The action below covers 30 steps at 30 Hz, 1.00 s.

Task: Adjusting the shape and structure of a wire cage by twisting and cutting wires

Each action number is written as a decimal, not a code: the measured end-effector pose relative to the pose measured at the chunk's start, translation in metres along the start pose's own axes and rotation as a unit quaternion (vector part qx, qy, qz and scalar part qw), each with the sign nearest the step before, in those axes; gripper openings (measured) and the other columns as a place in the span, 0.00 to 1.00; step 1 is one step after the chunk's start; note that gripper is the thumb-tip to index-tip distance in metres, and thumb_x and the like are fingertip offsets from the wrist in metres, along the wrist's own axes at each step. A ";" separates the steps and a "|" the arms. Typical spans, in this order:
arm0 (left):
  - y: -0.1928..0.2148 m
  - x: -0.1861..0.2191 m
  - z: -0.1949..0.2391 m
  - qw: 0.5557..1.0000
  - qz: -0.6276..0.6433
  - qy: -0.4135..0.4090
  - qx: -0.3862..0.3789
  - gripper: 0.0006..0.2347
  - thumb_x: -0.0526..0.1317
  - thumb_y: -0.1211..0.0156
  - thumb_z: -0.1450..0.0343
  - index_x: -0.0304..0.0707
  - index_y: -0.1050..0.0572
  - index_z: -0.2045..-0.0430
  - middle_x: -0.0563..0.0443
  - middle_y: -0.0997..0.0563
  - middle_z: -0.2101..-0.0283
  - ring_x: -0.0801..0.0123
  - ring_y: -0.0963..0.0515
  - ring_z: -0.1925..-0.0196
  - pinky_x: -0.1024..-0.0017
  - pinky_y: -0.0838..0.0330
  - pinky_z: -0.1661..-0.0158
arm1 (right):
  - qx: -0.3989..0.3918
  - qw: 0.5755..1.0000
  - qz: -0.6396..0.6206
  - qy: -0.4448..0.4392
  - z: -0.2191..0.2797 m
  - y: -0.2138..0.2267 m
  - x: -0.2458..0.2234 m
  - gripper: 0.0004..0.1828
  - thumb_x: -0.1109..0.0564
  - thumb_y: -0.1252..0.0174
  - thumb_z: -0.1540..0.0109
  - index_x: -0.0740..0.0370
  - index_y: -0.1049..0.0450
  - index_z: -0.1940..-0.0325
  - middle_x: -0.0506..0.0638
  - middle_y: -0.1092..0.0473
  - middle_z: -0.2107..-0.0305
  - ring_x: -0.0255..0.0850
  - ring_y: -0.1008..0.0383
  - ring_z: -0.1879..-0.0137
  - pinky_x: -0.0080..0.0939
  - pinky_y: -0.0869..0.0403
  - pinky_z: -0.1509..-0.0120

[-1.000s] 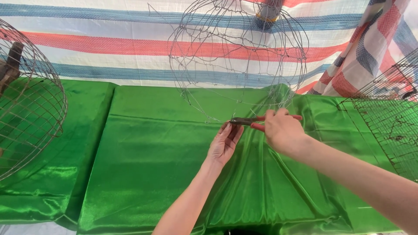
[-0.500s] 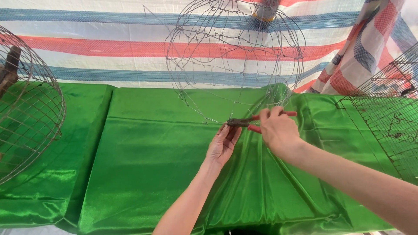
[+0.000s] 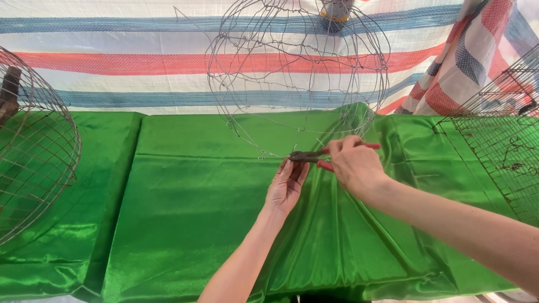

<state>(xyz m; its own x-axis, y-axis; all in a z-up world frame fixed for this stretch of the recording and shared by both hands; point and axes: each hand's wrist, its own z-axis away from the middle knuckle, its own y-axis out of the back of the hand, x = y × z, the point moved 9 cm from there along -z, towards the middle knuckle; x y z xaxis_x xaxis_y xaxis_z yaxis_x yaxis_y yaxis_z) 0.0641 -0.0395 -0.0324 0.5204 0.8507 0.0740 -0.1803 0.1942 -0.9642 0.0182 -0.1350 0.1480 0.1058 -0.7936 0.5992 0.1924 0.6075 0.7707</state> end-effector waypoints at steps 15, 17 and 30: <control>-0.019 -0.004 0.014 0.999 0.026 0.027 -0.008 0.05 0.30 0.37 0.28 0.38 0.17 0.63 0.37 0.15 0.56 0.52 0.16 0.49 0.52 0.23 0.39 | -0.016 0.998 0.059 0.024 0.008 0.017 -0.002 0.20 0.54 0.55 0.32 0.74 0.36 0.43 0.68 0.31 0.58 0.47 0.19 0.64 0.40 0.17 0.67; -0.012 -0.007 0.005 0.998 0.033 0.044 -0.006 0.05 0.31 0.37 0.28 0.38 0.17 0.63 0.39 0.15 0.56 0.53 0.16 0.49 0.53 0.23 0.40 | -0.028 0.998 0.041 0.025 0.007 0.020 -0.003 0.21 0.53 0.56 0.32 0.75 0.36 0.43 0.68 0.31 0.58 0.47 0.20 0.64 0.40 0.17 0.68; 0.011 -0.014 -0.025 0.988 0.066 0.139 -0.030 0.06 0.35 0.41 0.31 0.30 0.19 0.68 0.32 0.16 0.59 0.47 0.15 0.54 0.52 0.23 0.44 | -0.061 0.998 -0.009 0.030 -0.002 0.010 -0.005 0.21 0.55 0.64 0.30 0.73 0.38 0.41 0.67 0.31 0.57 0.50 0.19 0.63 0.42 0.16 0.68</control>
<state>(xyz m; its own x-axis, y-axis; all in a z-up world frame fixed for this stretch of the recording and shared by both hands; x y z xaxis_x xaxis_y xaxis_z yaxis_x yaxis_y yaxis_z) 0.0759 -0.0612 -0.0499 0.7056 0.6988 -0.1176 -0.2164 0.0544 -0.9748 0.0215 -0.1252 0.1522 0.1585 -0.8068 0.5692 0.3113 0.5879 0.7467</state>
